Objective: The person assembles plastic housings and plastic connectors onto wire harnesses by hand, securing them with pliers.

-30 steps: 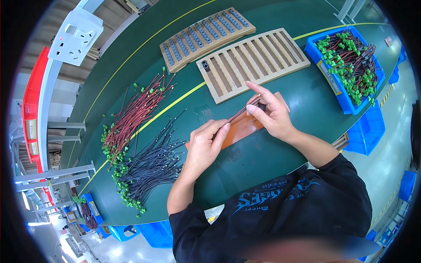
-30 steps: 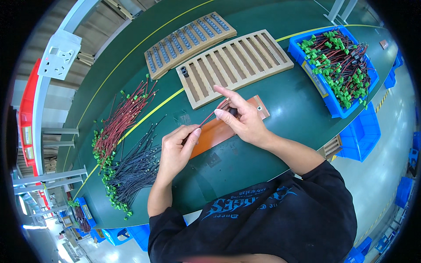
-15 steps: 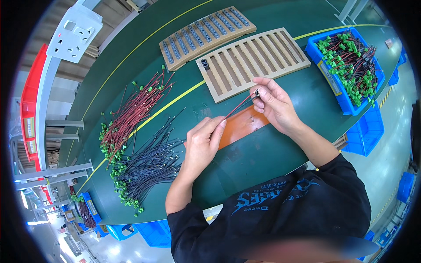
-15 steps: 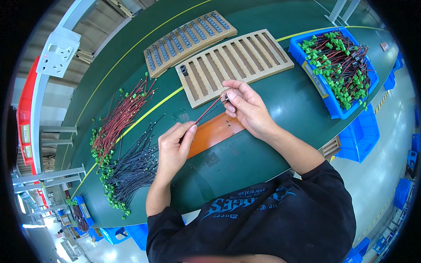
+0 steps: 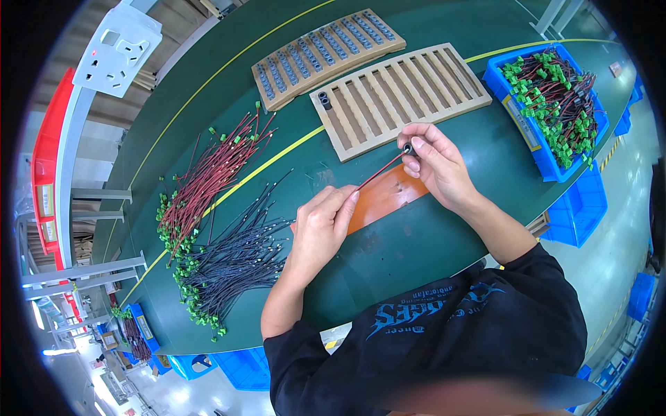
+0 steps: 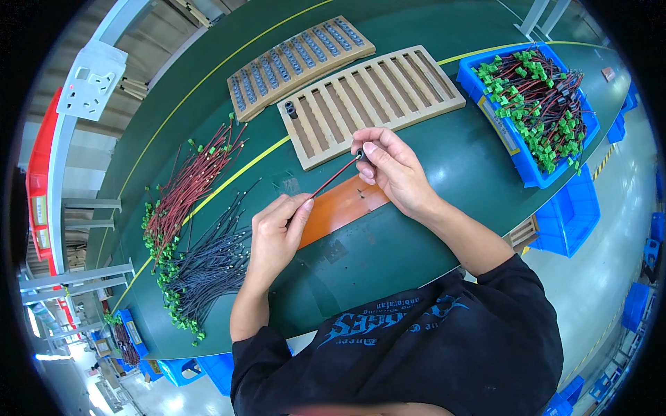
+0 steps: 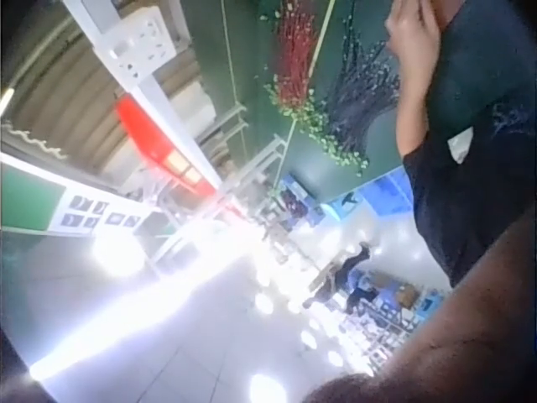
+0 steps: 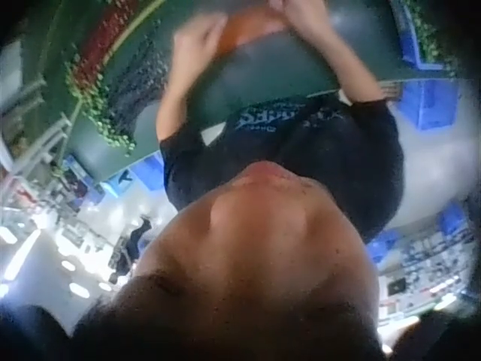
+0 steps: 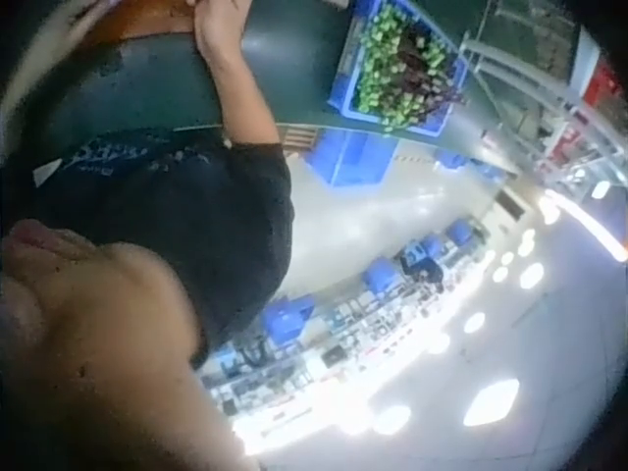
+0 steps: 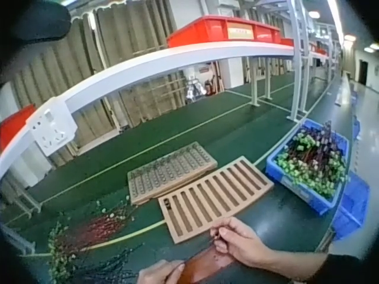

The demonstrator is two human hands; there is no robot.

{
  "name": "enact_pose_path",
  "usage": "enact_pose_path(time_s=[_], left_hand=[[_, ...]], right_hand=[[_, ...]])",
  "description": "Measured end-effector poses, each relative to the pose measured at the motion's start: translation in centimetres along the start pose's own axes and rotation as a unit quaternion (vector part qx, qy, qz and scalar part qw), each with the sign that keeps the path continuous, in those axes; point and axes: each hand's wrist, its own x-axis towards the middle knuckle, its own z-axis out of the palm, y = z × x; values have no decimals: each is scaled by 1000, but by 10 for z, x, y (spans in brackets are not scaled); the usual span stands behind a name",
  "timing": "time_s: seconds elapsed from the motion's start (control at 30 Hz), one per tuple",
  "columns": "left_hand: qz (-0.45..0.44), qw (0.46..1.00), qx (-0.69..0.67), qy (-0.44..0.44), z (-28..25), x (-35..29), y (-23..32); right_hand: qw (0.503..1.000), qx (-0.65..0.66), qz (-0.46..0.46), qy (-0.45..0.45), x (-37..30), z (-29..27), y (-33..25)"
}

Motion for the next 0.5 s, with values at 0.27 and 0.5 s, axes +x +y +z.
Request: enact_pose_path(time_s=[0.27, 0.5], left_hand=[[-9, 1000, -7, 1, 2, -1, -2], [-29, 995, -84, -34, 13, -5, 1]], right_hand=[[985, -162, -64, -1, -1, 5, -1], [989, -33, 90, -117, -20, 17, 31]])
